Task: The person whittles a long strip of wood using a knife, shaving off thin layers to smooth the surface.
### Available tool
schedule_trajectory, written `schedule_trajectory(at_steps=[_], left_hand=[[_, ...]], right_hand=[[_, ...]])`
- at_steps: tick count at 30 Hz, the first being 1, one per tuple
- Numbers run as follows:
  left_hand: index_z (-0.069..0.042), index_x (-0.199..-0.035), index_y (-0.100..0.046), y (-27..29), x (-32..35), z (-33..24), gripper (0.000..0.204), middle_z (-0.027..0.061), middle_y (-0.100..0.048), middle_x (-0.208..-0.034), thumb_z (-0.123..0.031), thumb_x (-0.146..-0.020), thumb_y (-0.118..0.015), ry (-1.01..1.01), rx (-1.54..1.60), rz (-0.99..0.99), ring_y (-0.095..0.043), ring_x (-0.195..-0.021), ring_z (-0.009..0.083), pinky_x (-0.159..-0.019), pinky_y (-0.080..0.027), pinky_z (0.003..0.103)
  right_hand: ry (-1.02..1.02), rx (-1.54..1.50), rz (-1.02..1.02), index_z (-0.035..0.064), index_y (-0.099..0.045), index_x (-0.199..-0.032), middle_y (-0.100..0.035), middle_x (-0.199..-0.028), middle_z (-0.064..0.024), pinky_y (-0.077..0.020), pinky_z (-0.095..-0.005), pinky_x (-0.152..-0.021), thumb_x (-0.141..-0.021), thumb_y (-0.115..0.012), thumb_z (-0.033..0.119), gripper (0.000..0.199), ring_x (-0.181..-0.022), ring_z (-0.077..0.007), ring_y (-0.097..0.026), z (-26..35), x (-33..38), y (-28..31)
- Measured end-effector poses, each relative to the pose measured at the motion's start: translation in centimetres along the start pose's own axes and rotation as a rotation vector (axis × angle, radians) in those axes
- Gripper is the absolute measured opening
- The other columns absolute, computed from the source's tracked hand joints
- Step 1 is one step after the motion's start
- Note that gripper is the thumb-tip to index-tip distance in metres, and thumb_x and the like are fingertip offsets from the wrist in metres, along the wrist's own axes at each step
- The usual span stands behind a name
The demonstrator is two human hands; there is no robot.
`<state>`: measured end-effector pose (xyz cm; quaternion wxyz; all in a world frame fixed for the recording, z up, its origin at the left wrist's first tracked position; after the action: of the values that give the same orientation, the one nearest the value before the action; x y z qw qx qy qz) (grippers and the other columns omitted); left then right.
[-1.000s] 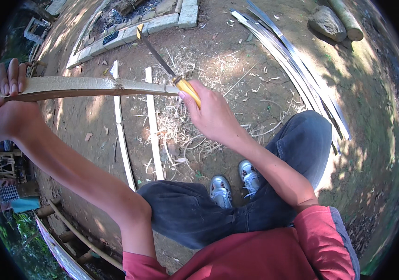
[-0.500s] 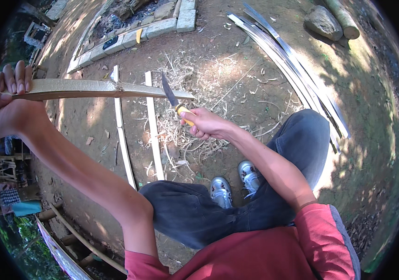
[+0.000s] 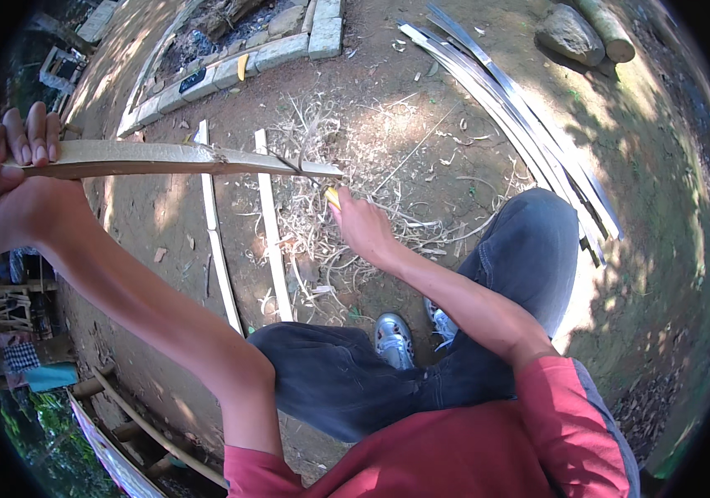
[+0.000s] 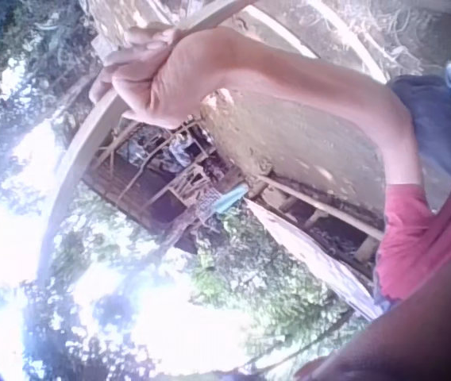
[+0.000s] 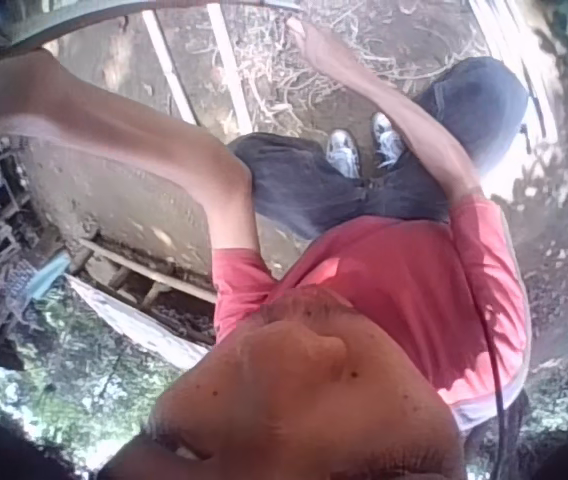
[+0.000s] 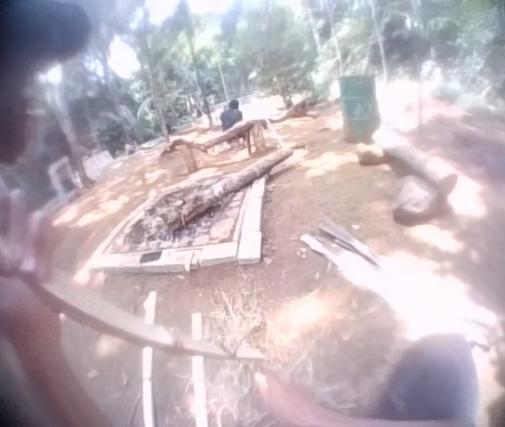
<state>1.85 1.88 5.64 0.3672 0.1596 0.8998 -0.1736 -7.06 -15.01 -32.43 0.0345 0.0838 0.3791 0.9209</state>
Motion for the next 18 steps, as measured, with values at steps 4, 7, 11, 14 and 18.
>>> schedule_trajectory(at_steps=[4,7,11,14,18], left_hand=[[-0.007,-0.068,-0.034,-1.1,0.5,0.8,0.026,0.0067,-0.03,-0.058,-0.007,-0.044,-0.041,-0.066,-0.139,-0.171,-0.028,-0.049,0.0166,-0.046,-0.029,0.026],[-0.007,-0.068,-0.034,-0.1,0.6,-0.2,0.027,0.0066,-0.029,-0.057,-0.007,-0.043,-0.041,-0.062,-0.139,-0.18,-0.026,-0.048,0.0164,-0.046,-0.028,0.026],[-0.007,-0.068,-0.034,-0.1,0.8,1.2,0.027,0.007,-0.029,-0.057,-0.008,-0.042,-0.042,-0.046,-0.104,-0.174,-0.027,-0.049,0.0167,-0.047,-0.029,0.026],[-0.006,-0.071,-0.036,-0.9,0.8,0.7,0.024,0.0079,-0.031,-0.058,-0.006,-0.048,-0.043,-0.071,-0.085,-0.122,-0.029,-0.05,0.0172,-0.048,-0.03,0.027],[-0.001,-0.076,-0.04,1.0,-0.1,0.5,0.02,0.01,-0.034,-0.059,0.0,-0.057,-0.046,-0.049,0.034,0.048,-0.031,-0.049,0.018,-0.048,-0.031,0.027]], right_hand=[[0.059,-0.167,0.144,-0.0028,-0.049,-0.11,-0.064,-0.073,-0.0197,-0.0502,-0.0432,-0.054,-0.101,-0.049,0.027,0.031,-0.063,-0.032,-0.064,-1.2,-1.5,0.9],[-0.254,-0.565,0.467,0.0055,-0.048,-0.112,-0.056,-0.072,-0.0093,-0.0412,-0.0278,-0.046,-0.103,-0.047,0.035,0.031,-0.052,-0.0145,-0.052,0.4,-1.0,1.8],[-0.426,-1.15,0.695,0.0088,-0.047,-0.122,-0.05,-0.071,0.0,-0.038,-0.0249,-0.045,-0.103,-0.047,0.039,0.036,-0.052,-0.0078,-0.046,0.5,-0.3,1.9],[0.17,-0.465,-0.037,0.0056,-0.046,-0.116,-0.059,-0.079,-0.0119,-0.0427,-0.0342,-0.05,-0.104,-0.044,0.029,0.027,-0.052,-0.0201,-0.055,1.9,-1.0,5.3],[0.286,-0.312,-0.294,0.0002,-0.051,-0.118,-0.062,-0.07,-0.0137,-0.0457,-0.0424,-0.054,-0.102,-0.046,0.017,0.024,-0.056,-0.0261,-0.063,7.6,1.1,11.4]])
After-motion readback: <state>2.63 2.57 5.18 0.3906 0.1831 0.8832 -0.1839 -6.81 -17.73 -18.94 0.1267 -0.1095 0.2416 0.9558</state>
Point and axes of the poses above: each hand's wrist, its own x-axis away from the middle knuckle, its own y-axis out of the back of the hand, z = x × y, the point moved 5 cm from there along -x, towards the middle knuckle
